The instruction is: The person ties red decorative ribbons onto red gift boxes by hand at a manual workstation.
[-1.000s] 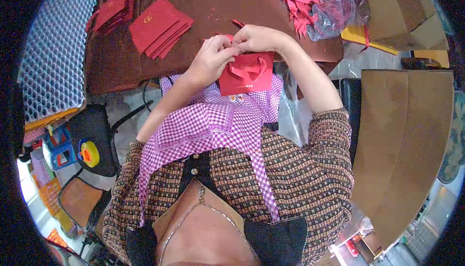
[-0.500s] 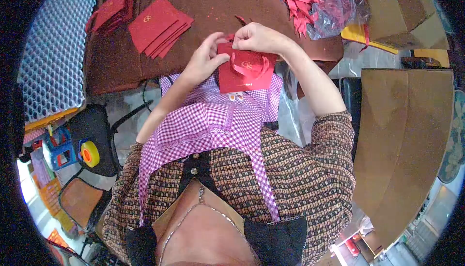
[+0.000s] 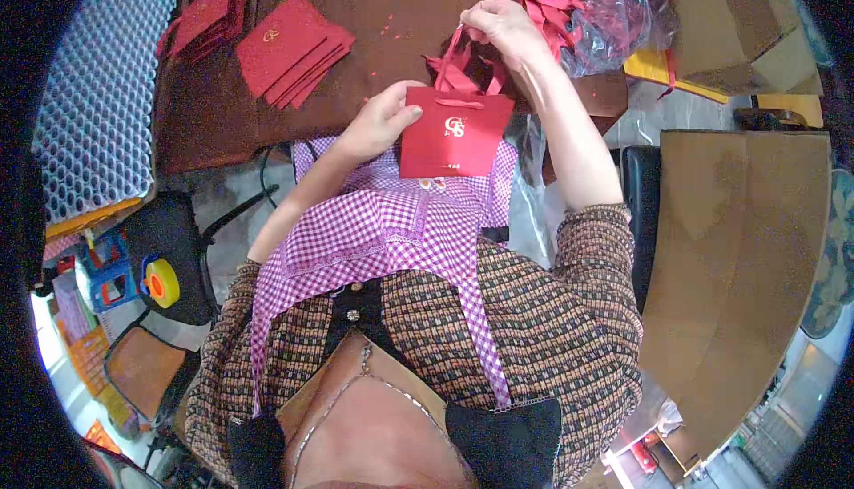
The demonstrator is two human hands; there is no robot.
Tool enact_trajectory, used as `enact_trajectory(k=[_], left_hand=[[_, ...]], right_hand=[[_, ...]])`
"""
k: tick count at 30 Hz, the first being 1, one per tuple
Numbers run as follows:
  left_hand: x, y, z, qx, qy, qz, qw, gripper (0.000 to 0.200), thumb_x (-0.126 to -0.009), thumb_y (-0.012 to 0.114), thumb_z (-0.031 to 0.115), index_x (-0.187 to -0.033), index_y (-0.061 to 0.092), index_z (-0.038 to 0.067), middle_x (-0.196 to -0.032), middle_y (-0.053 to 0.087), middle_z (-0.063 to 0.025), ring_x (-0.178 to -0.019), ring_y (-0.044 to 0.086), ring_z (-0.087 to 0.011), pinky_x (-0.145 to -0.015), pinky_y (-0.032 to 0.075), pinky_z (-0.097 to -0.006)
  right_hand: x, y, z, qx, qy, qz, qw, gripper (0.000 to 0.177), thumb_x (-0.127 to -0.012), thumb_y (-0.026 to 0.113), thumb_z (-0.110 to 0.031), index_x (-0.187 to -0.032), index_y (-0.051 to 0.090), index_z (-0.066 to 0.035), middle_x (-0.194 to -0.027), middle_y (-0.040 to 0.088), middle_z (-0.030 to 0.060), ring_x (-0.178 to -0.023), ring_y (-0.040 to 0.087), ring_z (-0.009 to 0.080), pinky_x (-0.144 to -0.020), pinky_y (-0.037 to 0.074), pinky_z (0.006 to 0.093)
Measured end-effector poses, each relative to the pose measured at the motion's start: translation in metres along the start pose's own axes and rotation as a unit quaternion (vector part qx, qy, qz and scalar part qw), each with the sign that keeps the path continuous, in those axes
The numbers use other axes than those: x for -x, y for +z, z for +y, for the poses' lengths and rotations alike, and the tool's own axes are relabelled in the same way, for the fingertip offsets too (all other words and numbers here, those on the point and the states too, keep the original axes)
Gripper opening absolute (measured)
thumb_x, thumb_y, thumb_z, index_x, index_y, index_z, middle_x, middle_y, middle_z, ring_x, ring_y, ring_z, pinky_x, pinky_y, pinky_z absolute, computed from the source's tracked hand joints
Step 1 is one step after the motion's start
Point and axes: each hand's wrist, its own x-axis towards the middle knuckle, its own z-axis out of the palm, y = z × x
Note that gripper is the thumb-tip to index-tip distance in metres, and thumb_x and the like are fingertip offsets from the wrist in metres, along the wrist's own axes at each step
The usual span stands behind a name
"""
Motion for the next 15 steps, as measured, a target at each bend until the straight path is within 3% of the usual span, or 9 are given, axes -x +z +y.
enact_trajectory(k=[5, 7, 9, 11, 13, 15], left_hand=[[0.004, -0.002, 0.010, -0.026, -0.026, 0.014, 0.999, 0.036, -0.093, 0.047, 0.009, -0.126, 0.041, -0.004, -0.114, 0.057, -0.0110, -0.105, 0.055, -0.0163, -0.093, 0.044, -0.0307], [0.002, -0.003, 0.005, -0.028, -0.024, 0.016, 0.999, 0.035, -0.093, 0.048, 0.009, -0.125, 0.042, -0.004, -0.114, 0.057, -0.0110, -0.106, 0.055, -0.0168, -0.093, 0.044, -0.0313], [0.004, -0.001, 0.002, 0.113, 0.015, 0.035, 0.993, 0.034, -0.093, 0.047, 0.009, -0.124, 0.044, -0.005, -0.114, 0.058, -0.0111, -0.105, 0.056, -0.0172, -0.094, 0.044, -0.0321], [0.001, -0.010, 0.001, 0.186, -0.024, 0.087, 0.978, 0.033, -0.092, 0.047, 0.007, -0.123, 0.045, -0.006, -0.114, 0.059, -0.0124, -0.105, 0.057, -0.0192, -0.094, 0.044, -0.0329], [-0.003, -0.024, 0.016, 0.247, -0.013, 0.131, 0.960, 0.033, -0.092, 0.047, 0.006, -0.122, 0.046, -0.006, -0.114, 0.059, -0.0133, -0.105, 0.057, -0.0204, -0.095, 0.044, -0.0339], [-0.005, -0.041, 0.033, 0.309, -0.006, 0.167, 0.936, 0.032, -0.091, 0.048, 0.005, -0.121, 0.047, -0.007, -0.114, 0.059, -0.0143, -0.105, 0.058, -0.0217, -0.095, 0.044, -0.0349]], right_hand=[[-0.002, 0.002, 0.004, -0.012, -0.014, 0.000, 1.000, 0.015, -0.083, 0.063, -0.019, -0.075, 0.062, -0.006, -0.068, 0.056, -0.0025, -0.061, 0.048, 0.0058, -0.057, 0.036, 0.0204], [0.010, 0.011, -0.016, 0.050, 0.001, 0.032, 0.998, 0.017, -0.086, 0.059, -0.020, -0.081, 0.064, -0.004, -0.068, 0.055, -0.0024, -0.062, 0.047, 0.0058, -0.056, 0.036, 0.0200], [0.011, 0.011, -0.011, 0.051, -0.028, 0.041, 0.997, 0.018, -0.087, 0.057, -0.020, -0.084, 0.064, -0.004, -0.068, 0.055, -0.0027, -0.062, 0.047, 0.0056, -0.056, 0.036, 0.0202], [0.018, 0.017, -0.018, 0.061, -0.082, 0.056, 0.993, 0.022, -0.088, 0.057, -0.022, -0.091, 0.064, -0.001, -0.074, 0.059, -0.0011, -0.066, 0.052, 0.0071, -0.060, 0.040, 0.0215], [0.027, 0.019, -0.025, 0.160, -0.138, 0.087, 0.974, 0.028, -0.085, 0.059, -0.018, -0.106, 0.060, 0.001, -0.092, 0.063, 0.0065, -0.083, 0.060, 0.0135, -0.072, 0.047, 0.0259], [0.049, 0.023, -0.044, 0.333, -0.250, 0.004, 0.909, 0.048, -0.080, 0.066, -0.018, -0.122, 0.052, 0.000, -0.119, 0.057, 0.0153, -0.110, 0.055, 0.0248, -0.093, 0.043, 0.0351]])
